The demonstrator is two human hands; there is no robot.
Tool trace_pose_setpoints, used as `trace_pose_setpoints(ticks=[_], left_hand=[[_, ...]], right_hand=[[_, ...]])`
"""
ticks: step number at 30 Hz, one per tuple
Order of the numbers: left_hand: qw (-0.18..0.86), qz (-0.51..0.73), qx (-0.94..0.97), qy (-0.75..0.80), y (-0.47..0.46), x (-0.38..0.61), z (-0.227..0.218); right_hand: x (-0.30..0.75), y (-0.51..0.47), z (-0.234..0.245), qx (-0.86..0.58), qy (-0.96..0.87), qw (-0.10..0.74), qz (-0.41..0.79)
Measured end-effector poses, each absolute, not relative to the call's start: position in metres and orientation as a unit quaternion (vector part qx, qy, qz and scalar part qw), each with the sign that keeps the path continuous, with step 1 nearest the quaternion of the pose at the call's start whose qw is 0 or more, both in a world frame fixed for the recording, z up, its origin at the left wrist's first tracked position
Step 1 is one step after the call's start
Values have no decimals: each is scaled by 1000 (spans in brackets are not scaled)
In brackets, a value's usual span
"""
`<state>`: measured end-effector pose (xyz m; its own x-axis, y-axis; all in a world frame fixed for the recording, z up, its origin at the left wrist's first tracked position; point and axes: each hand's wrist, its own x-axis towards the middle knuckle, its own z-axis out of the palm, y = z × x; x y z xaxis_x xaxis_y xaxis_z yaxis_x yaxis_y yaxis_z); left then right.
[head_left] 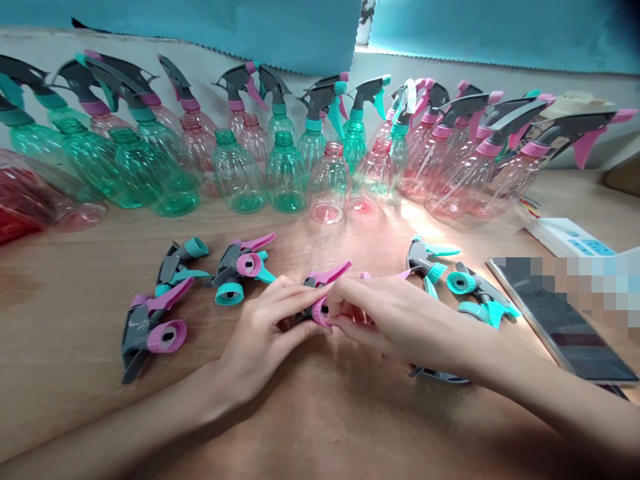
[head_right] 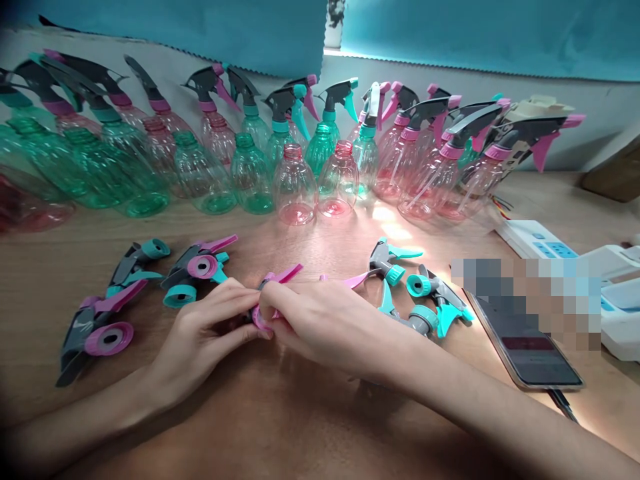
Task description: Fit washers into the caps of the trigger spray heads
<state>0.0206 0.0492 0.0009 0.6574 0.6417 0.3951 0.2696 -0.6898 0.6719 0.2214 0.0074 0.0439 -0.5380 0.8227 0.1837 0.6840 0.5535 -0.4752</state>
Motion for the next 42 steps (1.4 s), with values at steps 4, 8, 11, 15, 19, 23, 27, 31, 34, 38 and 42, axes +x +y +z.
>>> trace_pose_setpoints(ticks=[4,8,11,15,19,23,27,31,34,38,42], left_hand=[[287,331,862,254,49,20,-1],[273,335,867,248,48,20,-2],[265,328,869,259,47,20,-1],[259,322,870,267,47,19,-2],[259,329,872,254,47,21,-3],[257,324,884,219,46,22,0],[223,318,904,178,43,22,1],[194,317,914,163,41,21,1],[194,328,913,145,40,21,1],[158,359,909,141,39,20,-1],[115,377,907,150,39,21,1]], right_hand=[[215,5,35,-443,-824,256,246],[211,4,29,-458,-811,275,240],[208,3,26,-454,-826,275,190],[208,3,27,-476,-822,250,188],[216,5,40,-480,-815,203,253],[229,5,56,-485,-832,132,233],[236,4,64,-456,-874,104,132],[236,-1,67,-400,-911,82,62],[231,-7,69,-378,-921,90,-3],[223,-11,70,-354,-924,127,-73],[220,-9,66,-324,-930,167,-53]])
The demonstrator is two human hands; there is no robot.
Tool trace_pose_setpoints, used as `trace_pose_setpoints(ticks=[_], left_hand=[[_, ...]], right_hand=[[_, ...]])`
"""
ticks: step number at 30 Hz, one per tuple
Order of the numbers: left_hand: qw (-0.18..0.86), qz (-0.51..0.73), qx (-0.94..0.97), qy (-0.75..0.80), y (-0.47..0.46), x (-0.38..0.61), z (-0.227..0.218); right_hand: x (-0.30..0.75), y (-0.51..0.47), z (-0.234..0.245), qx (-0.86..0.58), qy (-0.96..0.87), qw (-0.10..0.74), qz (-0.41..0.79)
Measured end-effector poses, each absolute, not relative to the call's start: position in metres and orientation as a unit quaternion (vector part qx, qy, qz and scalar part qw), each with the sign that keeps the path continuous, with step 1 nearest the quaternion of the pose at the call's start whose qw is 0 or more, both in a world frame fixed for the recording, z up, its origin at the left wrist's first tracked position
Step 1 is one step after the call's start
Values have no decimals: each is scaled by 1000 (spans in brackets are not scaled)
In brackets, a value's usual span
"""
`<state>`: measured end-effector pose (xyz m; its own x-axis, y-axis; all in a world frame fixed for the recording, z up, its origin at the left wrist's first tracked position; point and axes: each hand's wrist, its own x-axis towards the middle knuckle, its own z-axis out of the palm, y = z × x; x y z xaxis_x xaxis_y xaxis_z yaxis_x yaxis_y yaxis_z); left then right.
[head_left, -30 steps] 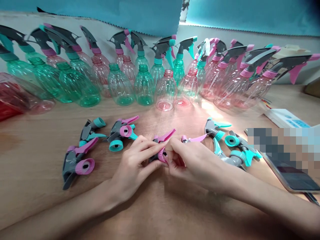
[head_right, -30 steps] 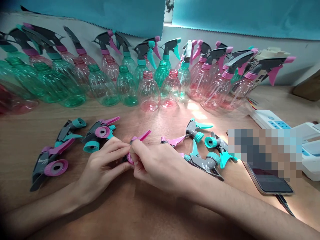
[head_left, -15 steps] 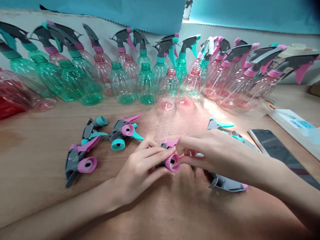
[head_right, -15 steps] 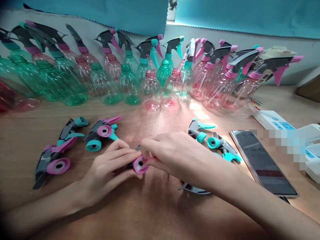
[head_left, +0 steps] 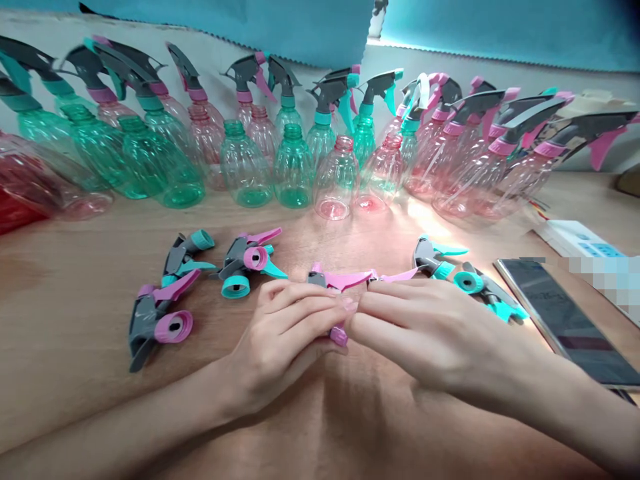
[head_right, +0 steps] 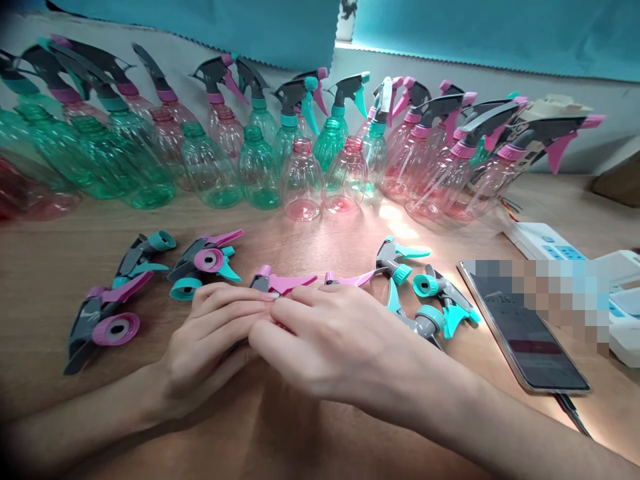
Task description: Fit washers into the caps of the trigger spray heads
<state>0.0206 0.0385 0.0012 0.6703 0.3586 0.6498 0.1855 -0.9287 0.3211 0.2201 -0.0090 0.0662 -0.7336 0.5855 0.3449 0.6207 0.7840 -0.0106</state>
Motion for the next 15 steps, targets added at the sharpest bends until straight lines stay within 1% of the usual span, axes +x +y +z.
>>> trace_pose_setpoints(ticks=[3,6,9,12,15], left_hand=[[117,375,908,147,40,21,4],[128,382,903,149,41,21,3],[153,409,884,165,41,20,0],[170,422,872,179,41,20,-4],[191,421,866,191,40,20,-6]], right_hand=[[221,-6,61,-338,-920,199,14],[219,-6,53,-391,-871,278,106],[212,-8,45,-445,-768,364,280],[204,-9,39,-462,-666,394,433],[203,-8,36,-474,-599,403,504]])
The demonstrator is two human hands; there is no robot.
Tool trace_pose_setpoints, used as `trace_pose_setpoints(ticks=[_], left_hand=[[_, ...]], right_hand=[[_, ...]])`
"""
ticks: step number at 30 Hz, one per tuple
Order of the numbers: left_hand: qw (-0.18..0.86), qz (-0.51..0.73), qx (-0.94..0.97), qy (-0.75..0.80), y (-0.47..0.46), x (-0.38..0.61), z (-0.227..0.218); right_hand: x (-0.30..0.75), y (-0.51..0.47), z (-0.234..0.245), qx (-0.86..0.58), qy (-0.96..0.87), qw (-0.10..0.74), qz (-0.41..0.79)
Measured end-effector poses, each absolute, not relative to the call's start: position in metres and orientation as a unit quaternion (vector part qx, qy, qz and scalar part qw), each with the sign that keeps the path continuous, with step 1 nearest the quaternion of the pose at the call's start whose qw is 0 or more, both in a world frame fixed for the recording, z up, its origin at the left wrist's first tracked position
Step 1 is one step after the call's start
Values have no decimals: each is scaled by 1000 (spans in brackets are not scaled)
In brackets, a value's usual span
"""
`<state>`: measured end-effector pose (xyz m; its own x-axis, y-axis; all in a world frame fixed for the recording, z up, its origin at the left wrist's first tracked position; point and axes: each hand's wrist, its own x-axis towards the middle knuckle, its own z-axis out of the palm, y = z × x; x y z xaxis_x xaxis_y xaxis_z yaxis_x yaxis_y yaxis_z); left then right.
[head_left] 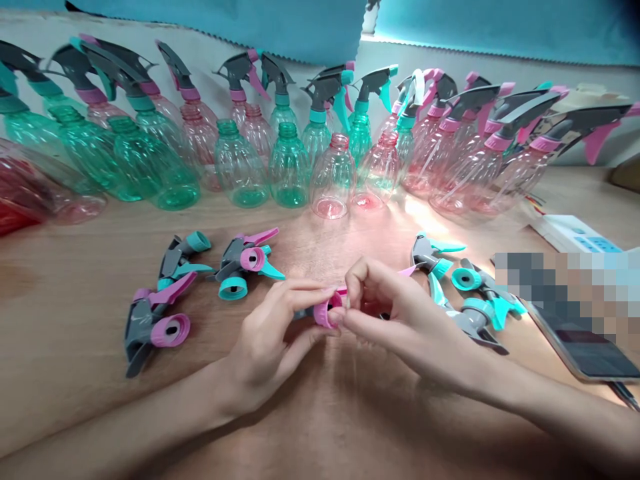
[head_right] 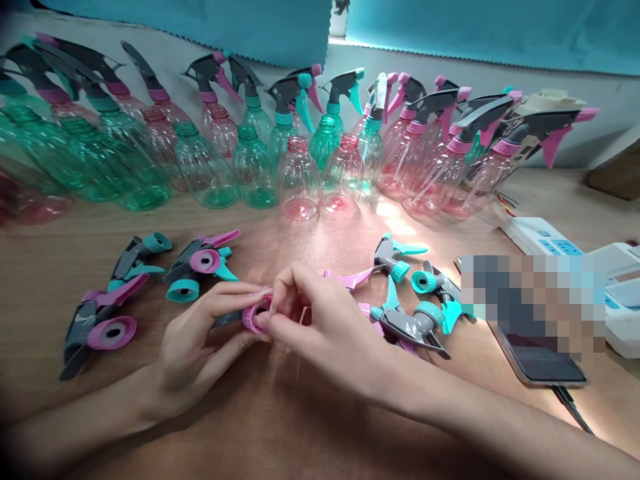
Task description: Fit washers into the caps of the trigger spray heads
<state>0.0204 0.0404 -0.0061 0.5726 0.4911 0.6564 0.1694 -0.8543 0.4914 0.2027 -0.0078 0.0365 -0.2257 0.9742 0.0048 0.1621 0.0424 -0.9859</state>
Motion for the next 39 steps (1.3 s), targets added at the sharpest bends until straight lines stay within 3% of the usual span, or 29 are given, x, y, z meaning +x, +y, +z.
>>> trace_pose_setpoints(ticks=[6,15,24,31,39], left_hand=[[202,416,869,178,41,20,-8],[217,384,882,164,39,20,-5],[186,413,877,159,41,21,-6],[170,398,887,163,42,22,-3],[178,416,878,157,42,23,-4]], right_hand=[[207,-4,40,-485,-573,382,540],[216,-1,51,-499,-639,265,522],[202,-5,42,-501,-631,326,494],[198,-12,42,-519,-719,326,329],[200,-8,36,-532,-688,304,390]])
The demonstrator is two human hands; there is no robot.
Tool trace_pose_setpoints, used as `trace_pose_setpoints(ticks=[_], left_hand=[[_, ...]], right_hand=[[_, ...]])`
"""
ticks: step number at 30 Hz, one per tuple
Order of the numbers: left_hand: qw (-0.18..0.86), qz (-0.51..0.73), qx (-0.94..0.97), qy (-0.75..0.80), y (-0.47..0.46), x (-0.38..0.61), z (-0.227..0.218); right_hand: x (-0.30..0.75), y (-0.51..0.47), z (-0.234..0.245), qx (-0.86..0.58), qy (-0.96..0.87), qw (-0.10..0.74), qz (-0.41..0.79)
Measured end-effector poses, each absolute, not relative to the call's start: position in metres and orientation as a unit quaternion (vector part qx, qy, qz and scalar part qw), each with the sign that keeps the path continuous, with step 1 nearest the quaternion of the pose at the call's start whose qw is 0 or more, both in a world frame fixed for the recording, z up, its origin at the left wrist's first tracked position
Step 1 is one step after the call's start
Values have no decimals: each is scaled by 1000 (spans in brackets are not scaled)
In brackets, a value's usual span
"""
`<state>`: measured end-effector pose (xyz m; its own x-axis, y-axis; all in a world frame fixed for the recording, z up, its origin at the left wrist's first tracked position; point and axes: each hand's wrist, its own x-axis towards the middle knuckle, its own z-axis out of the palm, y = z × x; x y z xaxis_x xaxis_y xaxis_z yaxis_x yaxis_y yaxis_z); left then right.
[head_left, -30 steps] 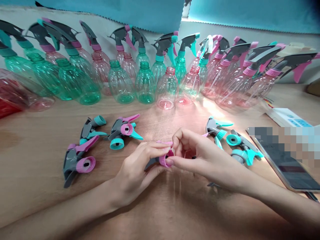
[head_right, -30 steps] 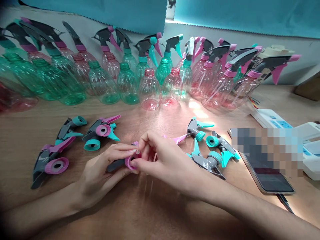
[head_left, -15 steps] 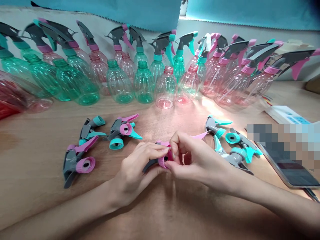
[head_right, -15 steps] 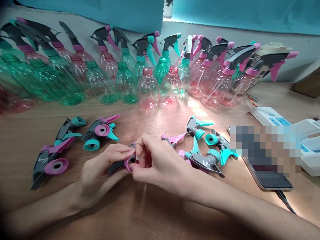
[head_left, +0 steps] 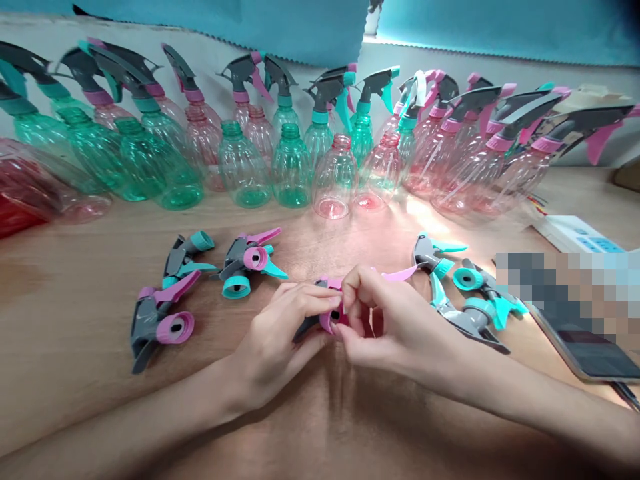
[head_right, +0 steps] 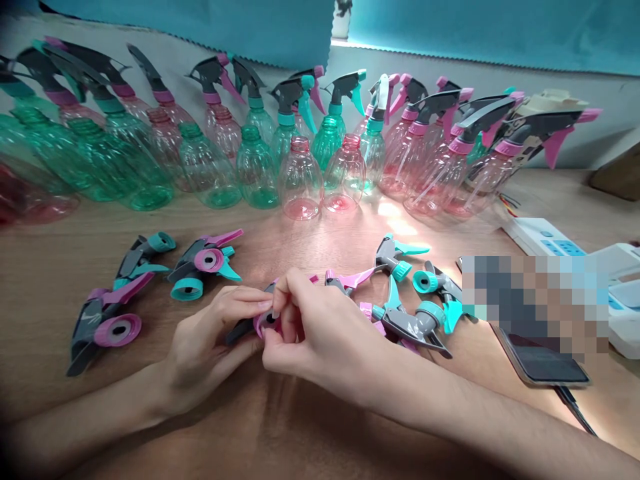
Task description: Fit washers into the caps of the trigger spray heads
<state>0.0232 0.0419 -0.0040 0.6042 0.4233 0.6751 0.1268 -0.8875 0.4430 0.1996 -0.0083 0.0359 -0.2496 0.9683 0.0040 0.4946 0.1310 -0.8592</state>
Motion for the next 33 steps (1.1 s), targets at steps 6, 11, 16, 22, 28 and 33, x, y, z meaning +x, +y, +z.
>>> trace_pose_setpoints(ticks=[6,11,16,22,28,33], left_hand=[[183,414,880,143,41,24,-5],[192,419,874,154,40,25,-4],[183,425,868,179,40,25,-5],[167,431,868,181,40,26,-8],[167,431,868,181,40,26,-5],[177,434,863,187,38,25,-6]], right_hand=[[195,-14,36,-578,-738,263,229],[190,-20,33,-562,-782,264,55],[189,-20,31,-543,-794,272,12],[190,-14,25,-561,-777,283,40],[188,-14,25,-537,-787,296,-72],[189,-17,32,-495,-806,301,-118]])
